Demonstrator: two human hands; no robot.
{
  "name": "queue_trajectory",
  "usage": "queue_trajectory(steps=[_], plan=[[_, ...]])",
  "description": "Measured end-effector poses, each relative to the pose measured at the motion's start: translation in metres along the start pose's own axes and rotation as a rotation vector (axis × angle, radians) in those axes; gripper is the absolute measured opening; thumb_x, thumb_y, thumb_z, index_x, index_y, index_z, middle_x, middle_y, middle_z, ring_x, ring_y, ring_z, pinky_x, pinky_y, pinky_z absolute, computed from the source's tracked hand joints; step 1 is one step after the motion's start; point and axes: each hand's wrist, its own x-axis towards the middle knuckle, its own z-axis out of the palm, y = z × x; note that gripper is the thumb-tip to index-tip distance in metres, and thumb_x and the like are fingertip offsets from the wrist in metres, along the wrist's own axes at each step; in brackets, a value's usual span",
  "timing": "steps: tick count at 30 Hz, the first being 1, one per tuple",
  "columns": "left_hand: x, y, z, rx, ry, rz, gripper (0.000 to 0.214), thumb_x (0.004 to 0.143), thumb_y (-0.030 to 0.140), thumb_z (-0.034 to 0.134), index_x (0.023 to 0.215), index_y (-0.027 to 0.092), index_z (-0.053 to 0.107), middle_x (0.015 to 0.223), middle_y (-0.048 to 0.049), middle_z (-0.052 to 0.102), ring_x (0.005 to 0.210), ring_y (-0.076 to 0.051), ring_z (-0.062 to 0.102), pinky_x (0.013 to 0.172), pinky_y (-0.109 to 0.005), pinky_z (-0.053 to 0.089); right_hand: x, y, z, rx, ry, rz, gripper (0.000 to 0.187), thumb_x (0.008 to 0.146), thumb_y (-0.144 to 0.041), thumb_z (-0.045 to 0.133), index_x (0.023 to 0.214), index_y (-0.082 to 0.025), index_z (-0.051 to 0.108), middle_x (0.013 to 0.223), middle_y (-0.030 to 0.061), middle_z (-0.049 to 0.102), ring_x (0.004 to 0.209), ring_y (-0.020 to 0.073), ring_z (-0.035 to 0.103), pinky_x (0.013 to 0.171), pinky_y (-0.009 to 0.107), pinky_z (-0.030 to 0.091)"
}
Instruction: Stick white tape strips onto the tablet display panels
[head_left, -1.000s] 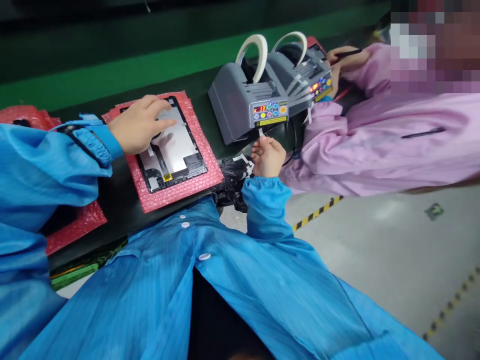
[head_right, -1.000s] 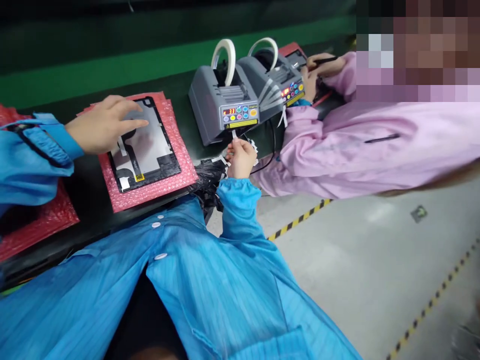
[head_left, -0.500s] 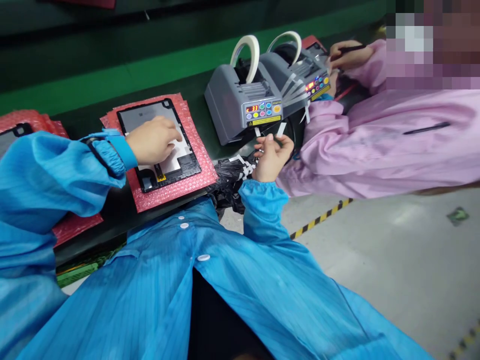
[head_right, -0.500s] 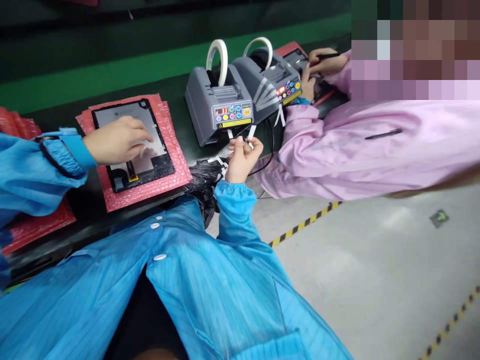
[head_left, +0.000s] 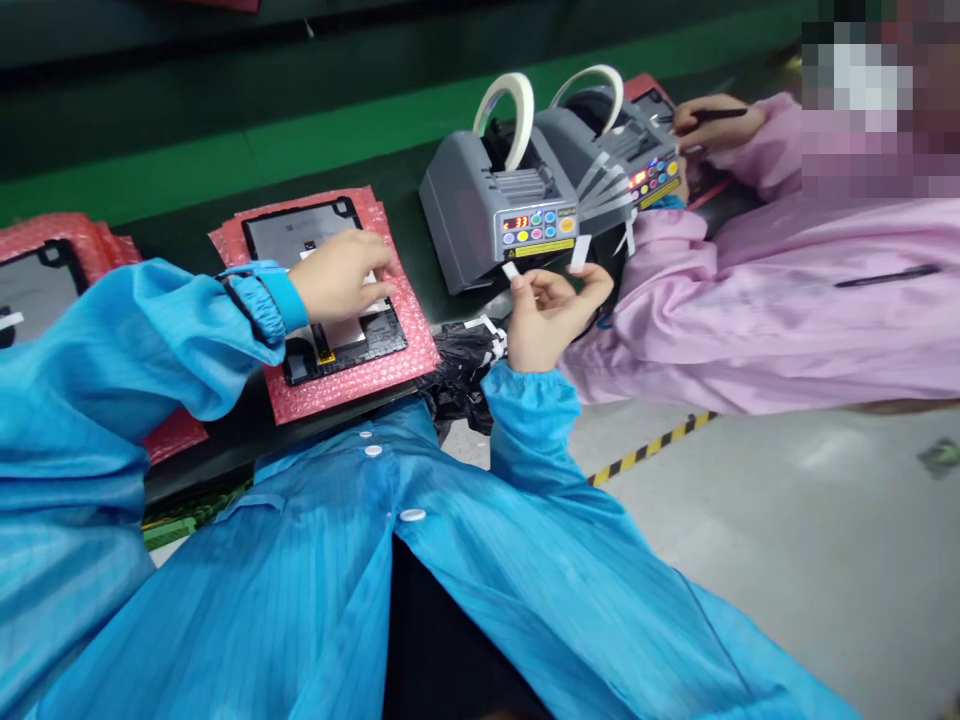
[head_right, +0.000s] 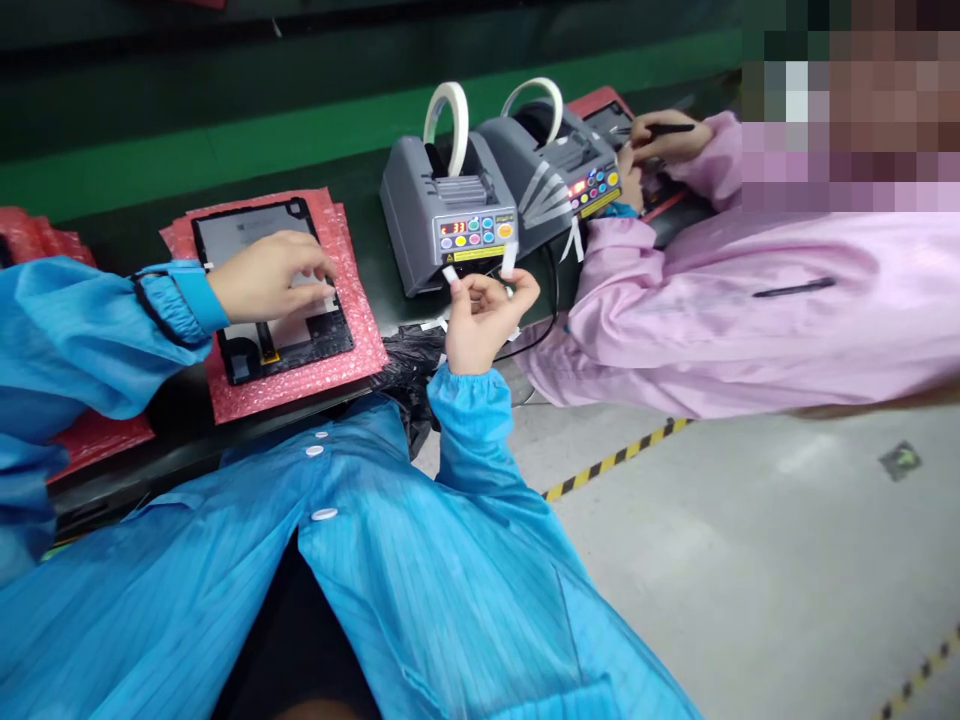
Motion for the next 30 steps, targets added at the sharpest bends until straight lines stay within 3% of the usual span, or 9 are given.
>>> queue_trajectory(steps=[5, 10, 17, 25, 30], plan=[[0.007, 0.014, -0.007, -0.142, 0.061, -0.05, 0.029, 0.093, 0.039, 0.057, 0.108, 0.017, 0.069, 0.101, -0.0069, 0.07, 0.098, -0.021, 0.063, 0.089, -0.032, 0.044, -0.006, -0.05, 0.026, 0.046, -0.41, 0.008, 0.052, 0.077, -0.036, 0.074, 0.104, -0.031, 0.03, 0.069, -0.0114, 0.061, 0.053, 0.0094, 0.055, 0.048, 0.024, 0.039], [0.0, 0.009, -0.007, -0.17, 0.027, -0.115, 0.023, 0.093, 0.036, 0.057, 0.099, 0.018, 0.071, 0.098, -0.0058, 0.07, 0.098, -0.02, 0.063, 0.087, -0.031, 0.044, -0.004, -0.075, 0.053, 0.06, -0.618, 0.17, 0.053, 0.074, -0.036, 0.079, 0.099, -0.03, 0.033, 0.065, -0.0104, 0.064, 0.048, 0.0093, 0.05, 0.046, 0.025, 0.038], [-0.007, -0.005, -0.003, -0.228, 0.039, -0.249, 0.026, 0.095, 0.032, 0.051, 0.101, 0.016, 0.069, 0.095, -0.0056, 0.069, 0.091, -0.019, 0.063, 0.08, -0.03, 0.044, 0.005, -0.071, 0.066, 0.092, -0.484, 0.377, 0.057, 0.065, -0.033, 0.086, 0.094, -0.028, 0.037, 0.074, -0.0097, 0.067, 0.068, 0.0105, 0.066, 0.058, 0.024, 0.051], [-0.006, -0.007, -0.001, -0.265, 0.002, -0.316, 0.025, 0.095, 0.033, 0.052, 0.101, 0.017, 0.069, 0.094, -0.0058, 0.07, 0.09, -0.019, 0.064, 0.08, -0.03, 0.044, 0.006, -0.05, 0.083, 0.218, -0.538, 0.438, 0.057, 0.064, -0.025, 0.085, 0.093, -0.027, 0.036, 0.061, -0.0137, 0.06, 0.055, 0.0068, 0.057, 0.054, 0.021, 0.046], [0.0, -0.009, 0.01, -0.154, -0.022, -0.431, 0.024, 0.094, 0.028, 0.049, 0.095, 0.016, 0.07, 0.096, -0.0068, 0.071, 0.099, -0.022, 0.062, 0.085, -0.033, 0.045, 0.008, -0.023, 0.093, 0.186, -0.49, 0.607, 0.056, 0.064, -0.017, 0.084, 0.097, -0.027, 0.039, 0.071, -0.0114, 0.063, 0.064, 0.0083, 0.063, 0.06, 0.022, 0.051]])
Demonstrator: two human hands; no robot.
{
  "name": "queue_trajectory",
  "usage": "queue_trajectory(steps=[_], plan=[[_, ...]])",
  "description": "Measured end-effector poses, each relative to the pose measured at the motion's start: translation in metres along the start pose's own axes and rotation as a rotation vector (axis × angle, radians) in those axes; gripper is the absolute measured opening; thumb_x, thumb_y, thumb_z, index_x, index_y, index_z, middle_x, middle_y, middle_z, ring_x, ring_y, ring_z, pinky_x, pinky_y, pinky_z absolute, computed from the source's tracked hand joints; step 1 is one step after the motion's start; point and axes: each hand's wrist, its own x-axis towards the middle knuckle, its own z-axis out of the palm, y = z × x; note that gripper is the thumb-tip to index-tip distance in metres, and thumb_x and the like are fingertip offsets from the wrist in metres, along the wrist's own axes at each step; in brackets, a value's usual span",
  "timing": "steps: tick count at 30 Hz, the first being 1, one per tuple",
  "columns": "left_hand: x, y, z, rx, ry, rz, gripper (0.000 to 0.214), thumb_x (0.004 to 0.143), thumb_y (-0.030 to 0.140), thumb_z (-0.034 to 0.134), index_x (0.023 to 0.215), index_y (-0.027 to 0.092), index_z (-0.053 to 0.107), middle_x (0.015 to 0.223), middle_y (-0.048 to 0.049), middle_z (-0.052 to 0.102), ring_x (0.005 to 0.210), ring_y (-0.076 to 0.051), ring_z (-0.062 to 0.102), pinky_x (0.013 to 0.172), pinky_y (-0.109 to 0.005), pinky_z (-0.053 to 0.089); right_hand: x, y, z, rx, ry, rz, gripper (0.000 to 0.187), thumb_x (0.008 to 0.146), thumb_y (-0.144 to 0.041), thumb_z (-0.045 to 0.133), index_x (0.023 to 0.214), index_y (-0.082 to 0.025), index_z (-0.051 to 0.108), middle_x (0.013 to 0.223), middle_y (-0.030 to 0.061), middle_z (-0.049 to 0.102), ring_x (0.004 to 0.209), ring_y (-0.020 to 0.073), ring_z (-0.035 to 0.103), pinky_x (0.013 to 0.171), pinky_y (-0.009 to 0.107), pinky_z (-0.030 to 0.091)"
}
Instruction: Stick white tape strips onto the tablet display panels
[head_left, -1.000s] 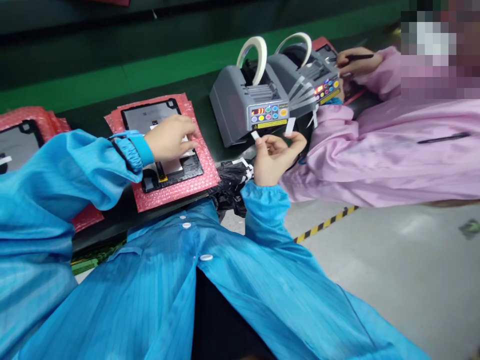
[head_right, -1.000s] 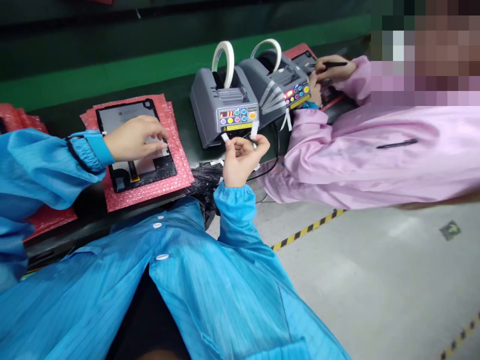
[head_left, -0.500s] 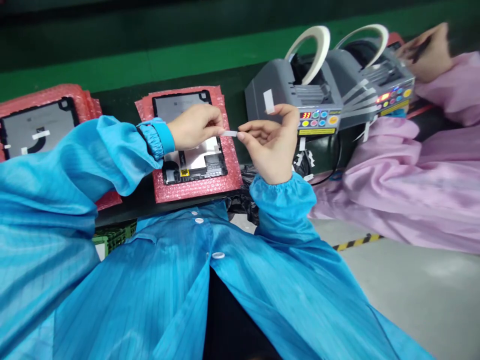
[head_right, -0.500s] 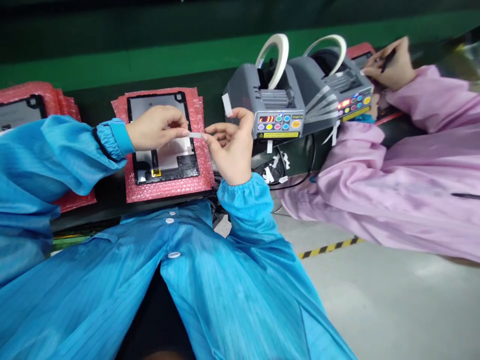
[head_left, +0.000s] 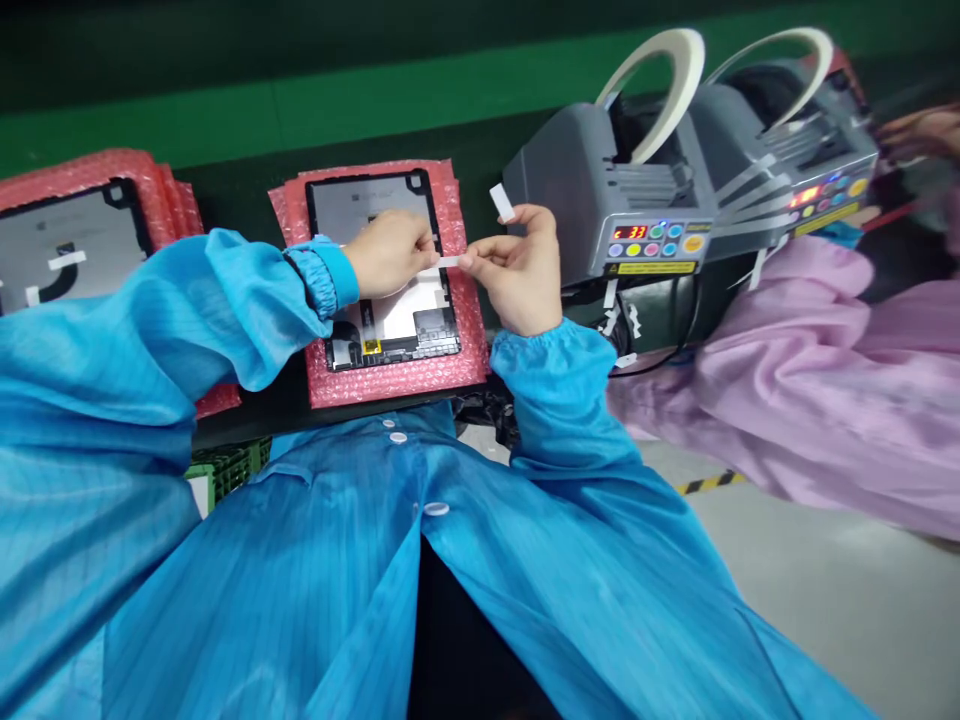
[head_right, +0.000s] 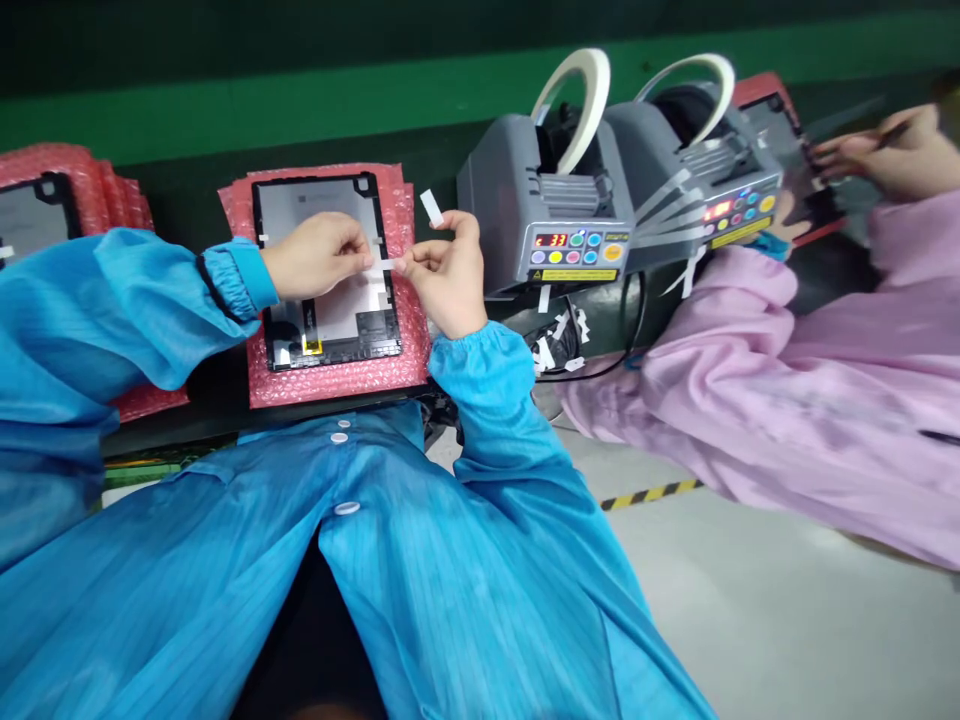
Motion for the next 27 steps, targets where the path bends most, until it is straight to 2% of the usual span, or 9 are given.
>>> queue_trajectory(steps=[5, 10, 14, 21, 27], plan=[[0.004, 0.003, 0.007, 0.158, -0.05, -0.107, 0.029, 0.096, 0.03, 0.047, 0.1, 0.016, 0.072, 0.113, -0.0099, 0.067, 0.114, -0.027, 0.056, 0.094, -0.039, 0.045, 0.017, 0.017, 0.002, 0.01, 0.004, 0.077, 0.056, 0.062, -0.006, 0.081, 0.096, -0.025, 0.04, 0.073, -0.0107, 0.064, 0.063, 0.0073, 0.061, 0.062, 0.022, 0.052], [0.005, 0.004, 0.009, 0.178, -0.062, -0.179, 0.029, 0.097, 0.031, 0.047, 0.105, 0.017, 0.071, 0.123, -0.0123, 0.064, 0.124, -0.032, 0.052, 0.099, -0.043, 0.042, 0.025, 0.024, 0.002, -0.024, 0.006, 0.082, 0.052, 0.065, -0.005, 0.078, 0.094, -0.024, 0.041, 0.069, -0.0114, 0.06, 0.059, 0.0059, 0.058, 0.06, 0.02, 0.051], [0.006, 0.004, 0.01, 0.184, -0.063, -0.155, 0.03, 0.095, 0.03, 0.047, 0.106, 0.016, 0.07, 0.122, -0.0143, 0.063, 0.123, -0.035, 0.051, 0.097, -0.046, 0.043, 0.028, 0.028, 0.0, -0.047, 0.009, 0.073, 0.05, 0.066, -0.012, 0.079, 0.095, -0.025, 0.041, 0.067, -0.012, 0.059, 0.057, 0.006, 0.057, 0.058, 0.021, 0.052], [0.006, 0.005, 0.008, 0.232, -0.087, -0.128, 0.034, 0.096, 0.03, 0.043, 0.107, 0.013, 0.071, 0.121, -0.0168, 0.064, 0.122, -0.035, 0.052, 0.097, -0.045, 0.043, 0.032, 0.024, 0.0, -0.064, -0.034, 0.105, 0.057, 0.059, -0.001, 0.08, 0.094, -0.023, 0.042, 0.069, -0.0104, 0.06, 0.063, 0.009, 0.062, 0.065, 0.026, 0.056], [0.007, 0.005, 0.011, 0.223, -0.081, -0.123, 0.034, 0.095, 0.028, 0.045, 0.106, 0.01, 0.072, 0.12, -0.0184, 0.064, 0.125, -0.039, 0.05, 0.098, -0.048, 0.042, 0.038, 0.025, -0.005, -0.23, -0.148, 0.064, 0.064, 0.05, 0.001, 0.082, 0.09, -0.025, 0.039, 0.056, -0.0144, 0.055, 0.047, 0.011, 0.056, 0.055, 0.03, 0.055]])
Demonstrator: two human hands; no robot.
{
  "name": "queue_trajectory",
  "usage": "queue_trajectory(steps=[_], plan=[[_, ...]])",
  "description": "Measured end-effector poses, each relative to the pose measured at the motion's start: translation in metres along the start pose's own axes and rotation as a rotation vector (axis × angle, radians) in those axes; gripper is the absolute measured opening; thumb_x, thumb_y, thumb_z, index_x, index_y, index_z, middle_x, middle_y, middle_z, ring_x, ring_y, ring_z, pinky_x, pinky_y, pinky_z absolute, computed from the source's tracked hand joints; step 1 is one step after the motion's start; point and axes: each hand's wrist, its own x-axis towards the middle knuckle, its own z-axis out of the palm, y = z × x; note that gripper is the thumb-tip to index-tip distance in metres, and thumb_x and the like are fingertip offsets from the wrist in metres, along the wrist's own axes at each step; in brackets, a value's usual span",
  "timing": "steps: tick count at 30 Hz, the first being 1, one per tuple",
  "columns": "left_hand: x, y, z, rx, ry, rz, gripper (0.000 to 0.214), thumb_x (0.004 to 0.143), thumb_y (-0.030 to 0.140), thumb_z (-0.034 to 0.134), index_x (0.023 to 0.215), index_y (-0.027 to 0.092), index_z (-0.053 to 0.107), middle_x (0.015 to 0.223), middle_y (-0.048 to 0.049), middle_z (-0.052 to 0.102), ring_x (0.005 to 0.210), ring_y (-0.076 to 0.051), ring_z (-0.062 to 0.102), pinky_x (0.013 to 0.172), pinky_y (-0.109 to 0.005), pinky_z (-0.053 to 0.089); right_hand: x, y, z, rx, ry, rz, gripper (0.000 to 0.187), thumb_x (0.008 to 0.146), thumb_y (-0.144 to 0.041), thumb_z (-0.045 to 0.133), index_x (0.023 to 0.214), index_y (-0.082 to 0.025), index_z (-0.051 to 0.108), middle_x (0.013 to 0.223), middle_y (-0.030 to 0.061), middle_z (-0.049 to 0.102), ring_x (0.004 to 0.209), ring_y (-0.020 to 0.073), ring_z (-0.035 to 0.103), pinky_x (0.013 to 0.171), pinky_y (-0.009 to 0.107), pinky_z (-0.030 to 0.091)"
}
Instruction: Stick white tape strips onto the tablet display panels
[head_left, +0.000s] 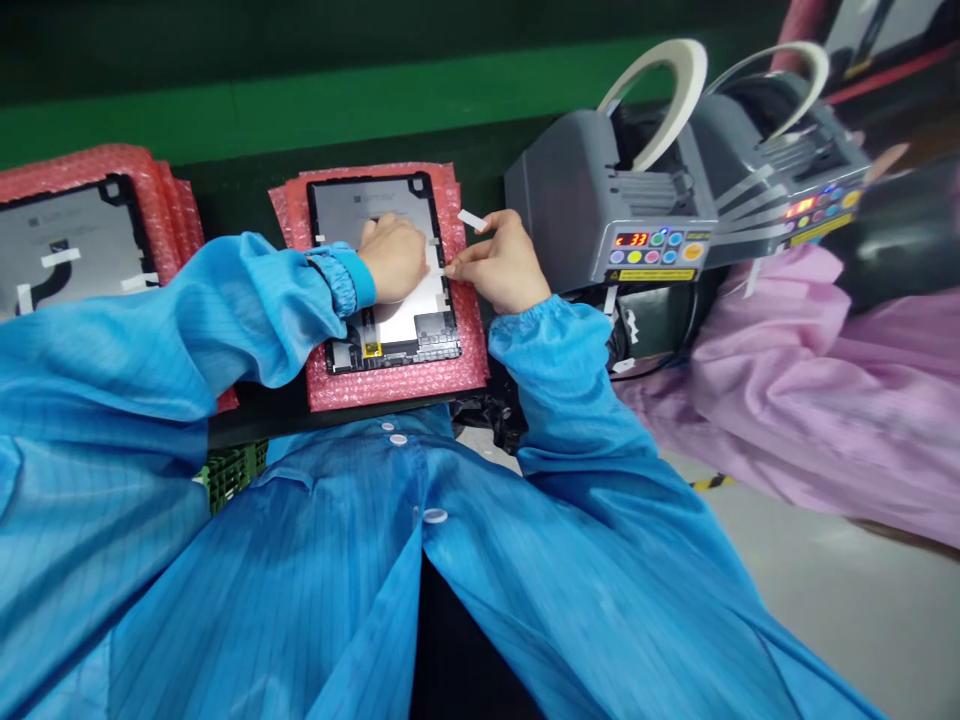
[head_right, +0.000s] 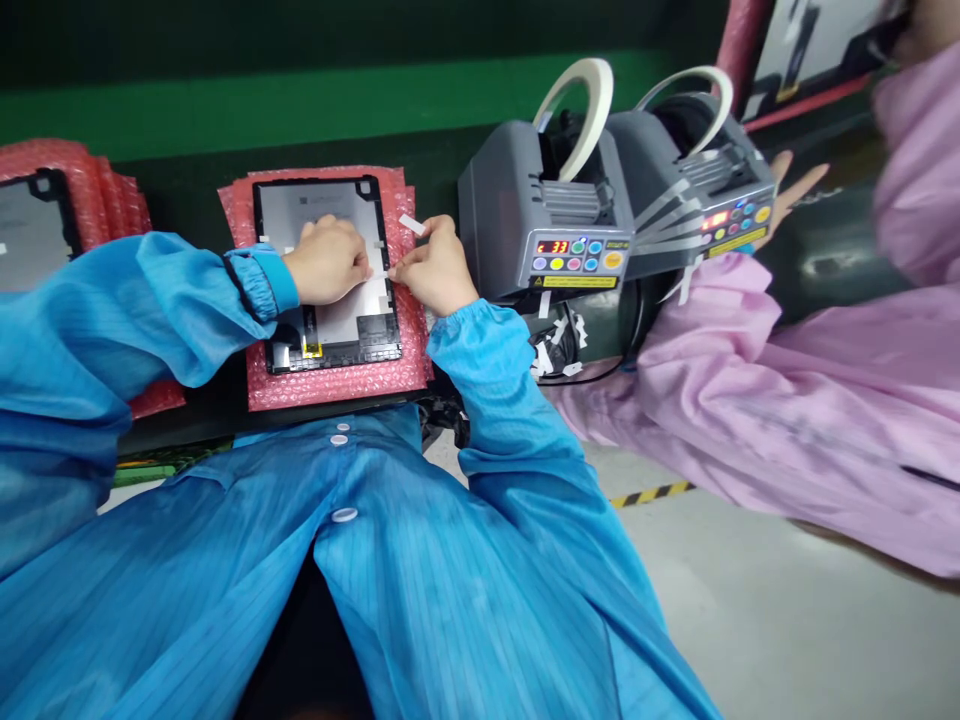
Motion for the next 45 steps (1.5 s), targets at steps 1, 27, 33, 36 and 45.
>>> queue_trajectory(steps=[1, 27, 33, 36, 45], plan=[[0.0, 0.001, 0.001, -0.002, 0.001, -0.007, 0.034, 0.095, 0.028, 0.045, 0.108, 0.01, 0.071, 0.12, -0.0183, 0.064, 0.126, -0.039, 0.049, 0.099, -0.048, 0.041, 0.002, 0.002, 0.0, 0.004, -0.001, 0.001, 0.064, 0.05, 0.0, 0.082, 0.09, -0.025, 0.039, 0.056, -0.0143, 0.055, 0.047, 0.011, 0.056, 0.055, 0.03, 0.055], [0.014, -0.02, -0.021, -0.131, 0.021, 0.103, 0.026, 0.094, 0.027, 0.052, 0.102, 0.013, 0.073, 0.111, -0.0095, 0.071, 0.109, -0.024, 0.062, 0.089, -0.032, 0.043, -0.006, -0.033, -0.008, -0.334, -0.141, -0.146, 0.031, 0.086, -0.04, 0.069, 0.069, -0.017, 0.058, 0.059, -0.0023, 0.053, 0.066, 0.0123, 0.056, 0.07, 0.029, 0.05], [0.016, -0.018, -0.014, -0.179, -0.037, 0.008, 0.026, 0.095, 0.031, 0.051, 0.103, 0.02, 0.073, 0.103, -0.0038, 0.073, 0.102, -0.021, 0.065, 0.088, -0.031, 0.041, -0.001, -0.023, -0.008, -0.422, -0.161, -0.233, 0.032, 0.083, -0.045, 0.071, 0.071, -0.017, 0.058, 0.065, -0.001, 0.057, 0.07, 0.0134, 0.055, 0.073, 0.031, 0.049], [0.014, -0.013, -0.011, -0.116, -0.02, -0.014, 0.029, 0.098, 0.031, 0.049, 0.107, 0.019, 0.073, 0.114, -0.0066, 0.071, 0.113, -0.026, 0.06, 0.094, -0.038, 0.04, 0.004, -0.014, -0.004, -0.477, -0.169, -0.28, 0.036, 0.083, -0.05, 0.069, 0.069, -0.019, 0.056, 0.067, -0.0003, 0.057, 0.073, 0.0153, 0.055, 0.076, 0.033, 0.05], [0.011, -0.006, -0.007, 0.04, 0.007, -0.004, 0.035, 0.1, 0.03, 0.043, 0.112, 0.011, 0.071, 0.125, -0.0142, 0.065, 0.126, -0.033, 0.049, 0.1, -0.044, 0.037, 0.005, -0.005, -0.001, -0.614, -0.166, -0.311, 0.035, 0.085, -0.051, 0.065, 0.07, -0.021, 0.055, 0.071, 0.0026, 0.059, 0.077, 0.0199, 0.056, 0.083, 0.038, 0.049]])
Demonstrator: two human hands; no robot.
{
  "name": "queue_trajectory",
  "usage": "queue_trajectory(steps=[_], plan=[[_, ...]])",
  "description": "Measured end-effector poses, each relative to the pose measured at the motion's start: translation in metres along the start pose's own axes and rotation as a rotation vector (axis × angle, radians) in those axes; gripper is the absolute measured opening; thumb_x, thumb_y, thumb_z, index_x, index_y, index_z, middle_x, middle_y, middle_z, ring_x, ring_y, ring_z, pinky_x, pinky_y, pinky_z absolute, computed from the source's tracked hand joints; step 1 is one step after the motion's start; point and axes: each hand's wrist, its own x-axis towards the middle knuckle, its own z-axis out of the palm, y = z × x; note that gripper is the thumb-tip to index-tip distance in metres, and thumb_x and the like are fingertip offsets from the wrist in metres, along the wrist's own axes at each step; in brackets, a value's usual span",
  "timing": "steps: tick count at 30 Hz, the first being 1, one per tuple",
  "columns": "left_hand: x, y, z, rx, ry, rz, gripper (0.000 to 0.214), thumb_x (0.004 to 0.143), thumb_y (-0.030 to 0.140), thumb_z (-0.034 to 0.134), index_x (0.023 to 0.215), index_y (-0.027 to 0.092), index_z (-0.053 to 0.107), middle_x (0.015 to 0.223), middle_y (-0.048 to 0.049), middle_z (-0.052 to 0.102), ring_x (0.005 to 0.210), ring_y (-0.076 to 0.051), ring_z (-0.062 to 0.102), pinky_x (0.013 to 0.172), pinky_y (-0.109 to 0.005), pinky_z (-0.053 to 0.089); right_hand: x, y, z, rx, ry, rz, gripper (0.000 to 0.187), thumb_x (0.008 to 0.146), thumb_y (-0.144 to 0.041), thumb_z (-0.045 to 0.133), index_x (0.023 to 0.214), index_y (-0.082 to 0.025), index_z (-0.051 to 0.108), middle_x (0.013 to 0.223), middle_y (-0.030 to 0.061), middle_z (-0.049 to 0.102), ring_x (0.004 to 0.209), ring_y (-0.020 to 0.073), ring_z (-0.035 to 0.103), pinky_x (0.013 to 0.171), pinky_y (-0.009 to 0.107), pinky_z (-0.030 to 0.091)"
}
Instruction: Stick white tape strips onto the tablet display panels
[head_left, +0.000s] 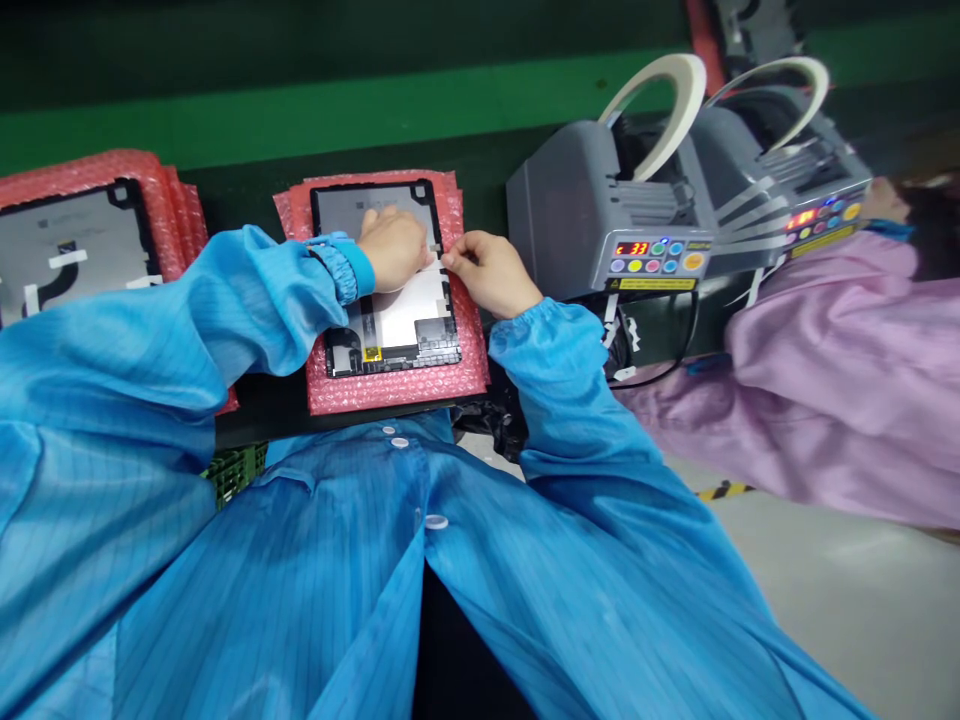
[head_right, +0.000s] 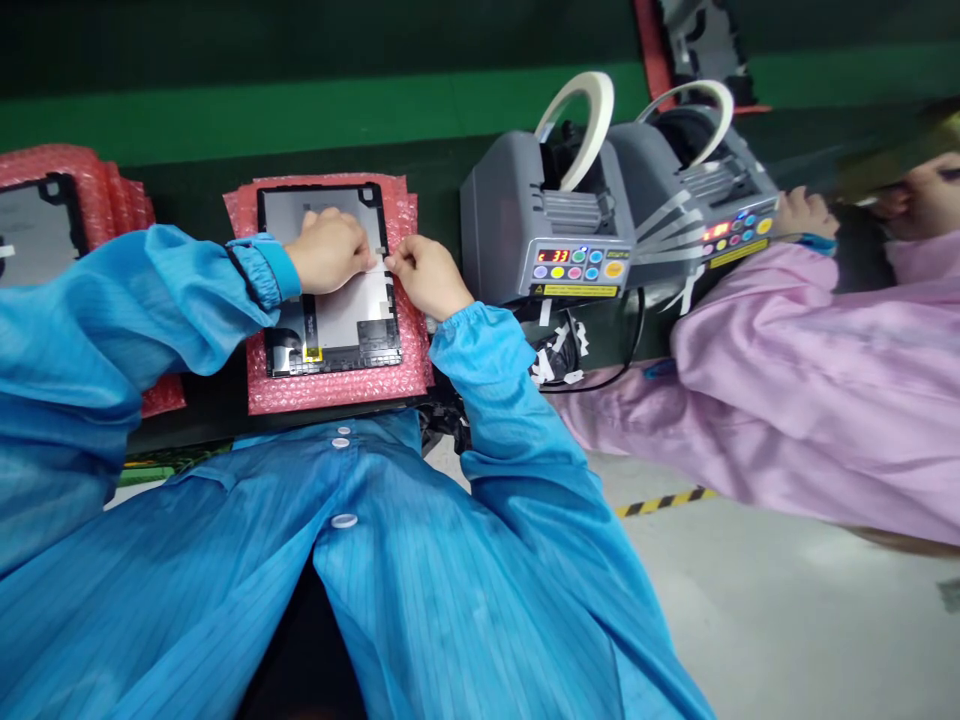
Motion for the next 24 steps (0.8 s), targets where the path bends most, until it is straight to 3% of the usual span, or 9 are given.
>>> queue_trajectory(steps=[9, 16, 20, 22, 24], plan=[[-0.003, 0.002, 0.003, -0.007, 0.011, -0.001, 0.035, 0.1, 0.031, 0.045, 0.112, 0.01, 0.07, 0.124, -0.0148, 0.064, 0.127, -0.034, 0.048, 0.103, -0.044, 0.036, -0.003, -0.006, -0.001, 0.073, -0.007, 0.117, 0.027, 0.079, -0.033, 0.071, 0.066, -0.02, 0.051, 0.061, -0.0023, 0.048, 0.066, 0.0142, 0.048, 0.072, 0.033, 0.045], [-0.003, 0.001, 0.004, -0.149, 0.071, -0.131, 0.03, 0.09, 0.039, 0.065, 0.11, 0.017, 0.066, 0.126, -0.0104, 0.062, 0.127, -0.031, 0.048, 0.103, -0.043, 0.038, -0.009, 0.0, 0.011, 0.446, 0.092, 0.401, 0.041, 0.067, -0.035, 0.084, 0.075, -0.022, 0.046, 0.06, -0.0078, 0.04, 0.057, 0.0086, 0.039, 0.059, 0.023, 0.037], [-0.017, -0.021, -0.008, -0.146, 0.202, -0.202, 0.04, 0.088, 0.038, 0.069, 0.121, 0.017, 0.06, 0.132, -0.0093, 0.059, 0.129, -0.028, 0.048, 0.108, -0.039, 0.039, -0.013, -0.01, 0.006, 0.472, 0.099, 0.469, 0.037, 0.079, -0.044, 0.074, 0.071, -0.02, 0.047, 0.061, -0.0062, 0.045, 0.059, 0.0082, 0.041, 0.061, 0.023, 0.038], [-0.031, -0.039, -0.015, -0.107, 0.232, -0.303, 0.038, 0.092, 0.032, 0.062, 0.124, 0.011, 0.058, 0.135, -0.0149, 0.057, 0.13, -0.029, 0.051, 0.11, -0.038, 0.04, -0.013, -0.014, 0.003, 0.403, 0.097, 0.453, 0.036, 0.085, -0.046, 0.067, 0.068, -0.019, 0.049, 0.06, -0.0054, 0.045, 0.061, 0.0088, 0.042, 0.064, 0.024, 0.038], [-0.048, -0.056, -0.016, -0.093, 0.207, -0.387, 0.038, 0.093, 0.025, 0.056, 0.123, 0.001, 0.057, 0.133, -0.0243, 0.057, 0.128, -0.035, 0.054, 0.107, -0.044, 0.042, -0.011, -0.016, 0.002, 0.319, 0.09, 0.384, 0.033, 0.086, -0.04, 0.066, 0.066, -0.019, 0.049, 0.059, -0.0052, 0.045, 0.062, 0.0096, 0.043, 0.066, 0.025, 0.038]])
